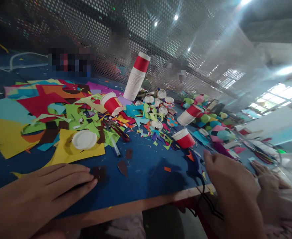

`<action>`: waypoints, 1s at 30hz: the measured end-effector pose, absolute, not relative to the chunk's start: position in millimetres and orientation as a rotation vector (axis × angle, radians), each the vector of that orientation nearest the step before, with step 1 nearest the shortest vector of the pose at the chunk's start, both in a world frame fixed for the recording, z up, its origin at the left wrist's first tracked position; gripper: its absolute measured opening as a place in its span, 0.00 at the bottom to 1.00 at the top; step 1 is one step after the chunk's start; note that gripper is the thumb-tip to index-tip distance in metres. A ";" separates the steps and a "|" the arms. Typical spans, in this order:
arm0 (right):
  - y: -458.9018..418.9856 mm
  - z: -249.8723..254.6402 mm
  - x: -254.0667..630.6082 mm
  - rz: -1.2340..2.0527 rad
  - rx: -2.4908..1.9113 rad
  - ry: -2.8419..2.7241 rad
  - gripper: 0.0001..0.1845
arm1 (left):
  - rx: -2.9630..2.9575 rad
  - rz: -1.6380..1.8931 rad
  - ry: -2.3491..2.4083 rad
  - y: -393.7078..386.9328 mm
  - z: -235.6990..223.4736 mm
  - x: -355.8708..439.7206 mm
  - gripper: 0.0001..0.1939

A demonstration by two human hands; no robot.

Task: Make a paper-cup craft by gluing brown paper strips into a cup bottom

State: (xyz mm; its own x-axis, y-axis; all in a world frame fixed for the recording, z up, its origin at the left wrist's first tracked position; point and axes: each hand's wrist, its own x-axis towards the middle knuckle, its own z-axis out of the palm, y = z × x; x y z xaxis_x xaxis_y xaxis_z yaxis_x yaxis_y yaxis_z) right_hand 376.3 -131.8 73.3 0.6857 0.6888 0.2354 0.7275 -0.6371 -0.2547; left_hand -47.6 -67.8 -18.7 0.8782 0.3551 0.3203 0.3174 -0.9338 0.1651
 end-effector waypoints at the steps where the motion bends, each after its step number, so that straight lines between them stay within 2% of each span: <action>1: -130.8 77.8 356.8 -0.257 -2.591 -1.130 0.19 | 2.936 0.536 0.543 -68.8 -18.4 -46.6 0.29; 2: -126.7 79.9 335.8 -0.375 -2.553 -1.244 0.17 | 2.926 0.543 0.564 -70.1 -17.5 -45.5 0.28; 3: -119.8 79.4 314.7 -0.346 -2.415 -1.481 0.17 | 2.909 0.549 0.588 -71.3 -16.1 -44.5 0.27; 5: -100.6 72.1 277.4 0.063 -2.097 -1.949 0.17 | 2.884 0.577 0.622 -73.0 -12.2 -43.2 0.27; 6: -90.2 66.6 263.2 0.168 -2.030 -2.040 0.16 | 2.882 0.588 0.621 -73.0 -10.0 -43.1 0.27; 10: -63.0 46.7 238.1 0.391 -1.910 -2.203 0.14 | 2.924 0.558 0.531 -67.4 -1.6 -46.2 0.28; 14: -58.7 40.7 238.0 0.467 -1.934 -2.184 0.09 | 2.977 0.488 0.416 -63.4 2.4 -48.9 0.28; 21: -50.7 52.1 237.9 0.733 -1.942 -2.030 0.06 | 2.913 0.516 0.564 -71.6 0.1 -47.2 0.29; 23: -51.9 58.8 230.0 0.873 -1.869 -1.921 0.07 | 2.910 0.521 0.553 -71.4 -0.1 -47.3 0.29; 27: -55.6 58.0 205.8 1.382 -1.699 -1.615 0.08 | 2.916 0.520 0.551 -70.3 -0.9 -47.5 0.29; 30: -53.2 44.5 192.9 1.567 -1.643 -1.528 0.08 | 2.944 0.524 0.543 -70.6 -2.9 -48.0 0.28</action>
State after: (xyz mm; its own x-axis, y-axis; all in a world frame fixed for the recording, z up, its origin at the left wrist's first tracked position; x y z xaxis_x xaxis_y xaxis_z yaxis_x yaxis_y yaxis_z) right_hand 192.9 -53.2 44.5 -0.2274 0.8689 -0.4397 0.4178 -0.3208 -0.8500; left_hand -48.0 -70.6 -2.9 0.8770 0.3630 0.3149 0.3279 -0.9311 0.1601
